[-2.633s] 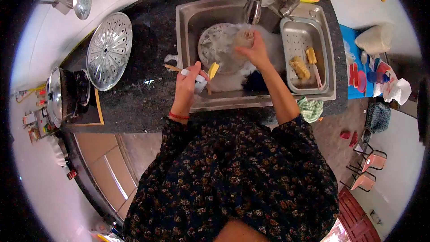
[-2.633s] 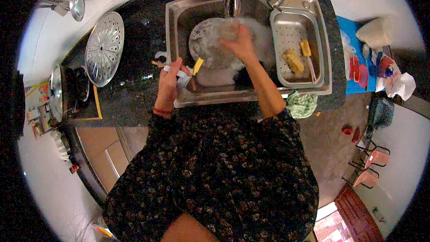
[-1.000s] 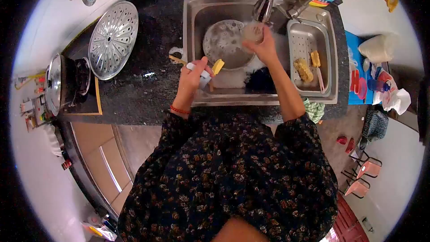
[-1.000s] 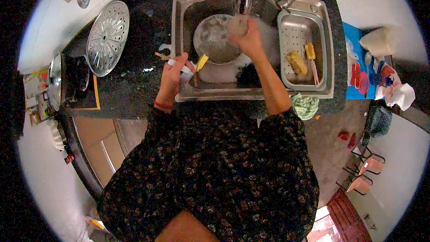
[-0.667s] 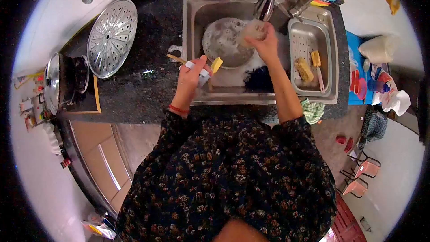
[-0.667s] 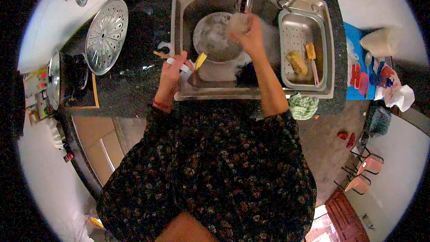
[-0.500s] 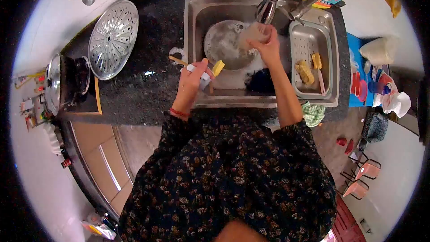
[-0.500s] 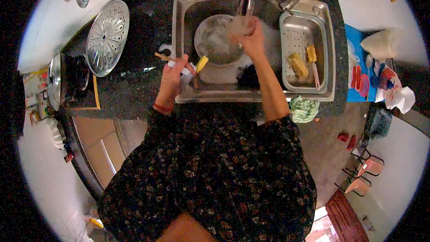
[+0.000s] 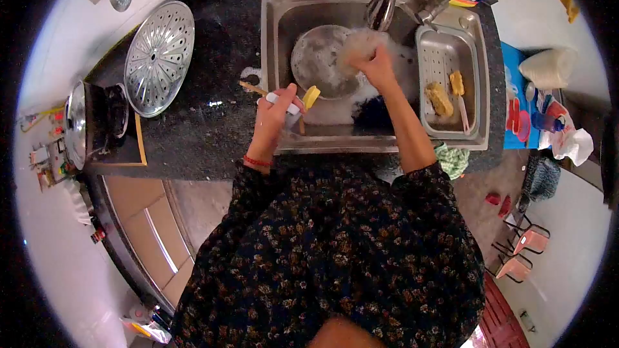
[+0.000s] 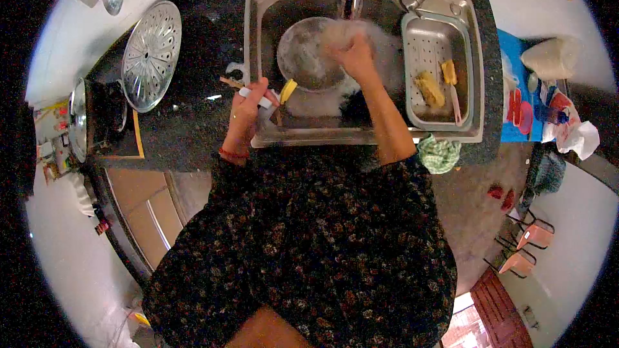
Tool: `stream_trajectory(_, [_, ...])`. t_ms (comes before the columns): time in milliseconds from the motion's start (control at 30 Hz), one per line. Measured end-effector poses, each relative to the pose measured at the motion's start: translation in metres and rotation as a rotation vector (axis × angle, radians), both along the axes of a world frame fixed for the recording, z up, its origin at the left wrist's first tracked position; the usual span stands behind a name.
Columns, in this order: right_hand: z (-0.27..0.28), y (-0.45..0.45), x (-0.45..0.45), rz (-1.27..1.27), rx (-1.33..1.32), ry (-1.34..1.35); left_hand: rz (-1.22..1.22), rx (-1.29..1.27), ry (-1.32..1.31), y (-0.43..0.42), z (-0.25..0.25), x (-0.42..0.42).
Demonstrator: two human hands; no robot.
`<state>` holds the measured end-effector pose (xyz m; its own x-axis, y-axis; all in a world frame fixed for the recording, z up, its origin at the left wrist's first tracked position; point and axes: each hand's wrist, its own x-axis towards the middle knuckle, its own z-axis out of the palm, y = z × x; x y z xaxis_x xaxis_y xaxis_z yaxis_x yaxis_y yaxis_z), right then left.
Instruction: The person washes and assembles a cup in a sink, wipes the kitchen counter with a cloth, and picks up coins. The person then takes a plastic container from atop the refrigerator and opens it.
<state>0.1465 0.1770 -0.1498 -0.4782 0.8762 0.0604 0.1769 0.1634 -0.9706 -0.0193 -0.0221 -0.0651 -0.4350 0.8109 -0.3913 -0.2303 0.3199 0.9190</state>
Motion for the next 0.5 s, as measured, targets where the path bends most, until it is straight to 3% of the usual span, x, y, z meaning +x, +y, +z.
stream_trajectory(33, [-0.003, 0.0, -0.002, 0.034, 0.096, -0.082, -0.006, -0.017, -0.011, -0.001, 0.0, -0.001])
stream_trajectory(133, [0.0, -0.002, 0.002, -0.05, -0.17, 0.212, 0.001, -0.029, -0.034, 0.0, 0.002, -0.001])
stream_trajectory(233, [-0.006, -0.001, -0.001, 0.004, -0.288, 0.06, -0.007, -0.019, 0.002, 0.001, 0.001, -0.001])
stream_trajectory(333, [-0.014, -0.005, 0.004, -0.183, -0.587, 0.463, -0.009, -0.025, -0.038, -0.002, 0.005, 0.0])
stream_trajectory(500, [-0.023, -0.007, 0.003, -0.125, -0.979, 0.714, 0.022, -0.064, -0.056, 0.0, 0.007, 0.002])
